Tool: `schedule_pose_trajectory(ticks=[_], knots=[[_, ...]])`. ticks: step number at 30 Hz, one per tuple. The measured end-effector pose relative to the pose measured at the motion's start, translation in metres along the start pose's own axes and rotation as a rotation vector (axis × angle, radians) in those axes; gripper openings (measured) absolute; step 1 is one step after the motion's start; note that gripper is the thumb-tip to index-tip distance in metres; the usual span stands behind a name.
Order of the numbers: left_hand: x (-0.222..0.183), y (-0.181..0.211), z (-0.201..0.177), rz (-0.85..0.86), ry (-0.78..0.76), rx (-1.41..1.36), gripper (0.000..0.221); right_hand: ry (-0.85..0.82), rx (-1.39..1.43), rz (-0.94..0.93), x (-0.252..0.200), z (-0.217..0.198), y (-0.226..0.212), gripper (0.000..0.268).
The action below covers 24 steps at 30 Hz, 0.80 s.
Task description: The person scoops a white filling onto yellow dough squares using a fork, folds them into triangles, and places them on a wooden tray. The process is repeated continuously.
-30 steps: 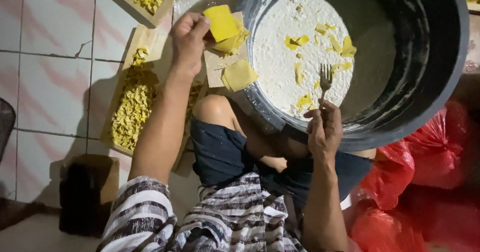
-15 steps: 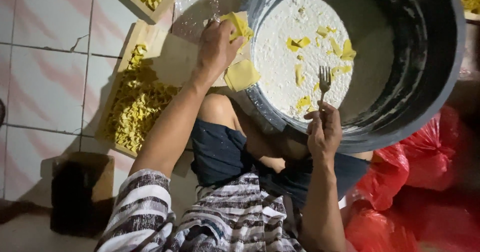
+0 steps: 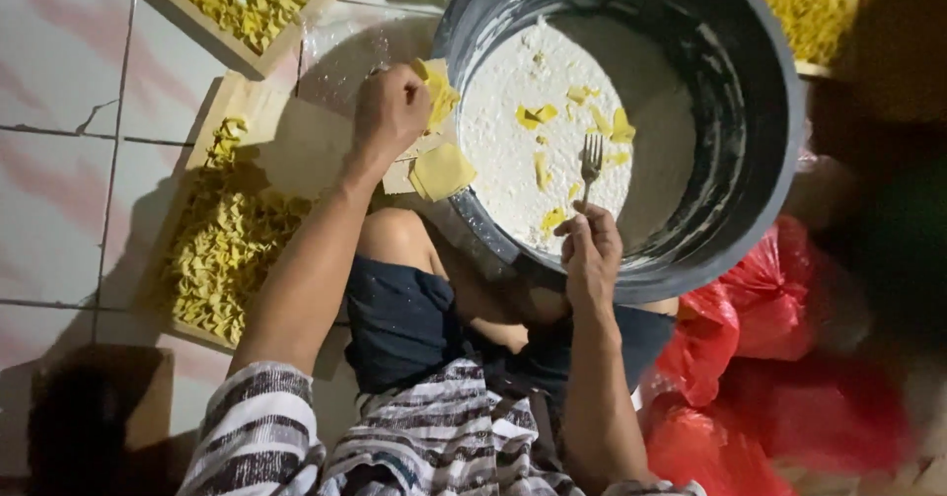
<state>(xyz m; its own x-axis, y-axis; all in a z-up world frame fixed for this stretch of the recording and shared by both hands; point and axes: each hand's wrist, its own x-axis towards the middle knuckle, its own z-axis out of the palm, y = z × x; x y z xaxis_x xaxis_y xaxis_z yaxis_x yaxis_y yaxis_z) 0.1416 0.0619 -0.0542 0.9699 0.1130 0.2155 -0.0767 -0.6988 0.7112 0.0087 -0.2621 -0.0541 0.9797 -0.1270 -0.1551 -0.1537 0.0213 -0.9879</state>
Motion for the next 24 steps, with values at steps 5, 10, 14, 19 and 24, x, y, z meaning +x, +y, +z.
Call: schedule_pose_trajectory(ticks=[5,10,14,19,24], knots=[[-0.015,0.013,-0.014,-0.253,0.025,-0.2,0.015,0.024,0.303,0.176,0.039,0.068,-0.006,0.008],[-0.021,0.011,-0.009,-0.232,0.031,-0.4,0.018,-0.01,0.338,0.239,0.068,0.156,-0.039,0.015],[-0.021,0.01,-0.011,-0.227,0.008,-0.499,0.016,-0.068,0.17,0.147,0.087,0.192,-0.025,0.03],[-0.027,0.009,-0.009,-0.194,0.011,-0.524,0.017,-0.115,0.096,0.144,0.096,0.196,-0.011,0.031],[-0.024,-0.013,0.012,-0.168,-0.007,-0.546,0.013,-0.068,0.036,0.05,0.092,0.197,-0.018,0.025]])
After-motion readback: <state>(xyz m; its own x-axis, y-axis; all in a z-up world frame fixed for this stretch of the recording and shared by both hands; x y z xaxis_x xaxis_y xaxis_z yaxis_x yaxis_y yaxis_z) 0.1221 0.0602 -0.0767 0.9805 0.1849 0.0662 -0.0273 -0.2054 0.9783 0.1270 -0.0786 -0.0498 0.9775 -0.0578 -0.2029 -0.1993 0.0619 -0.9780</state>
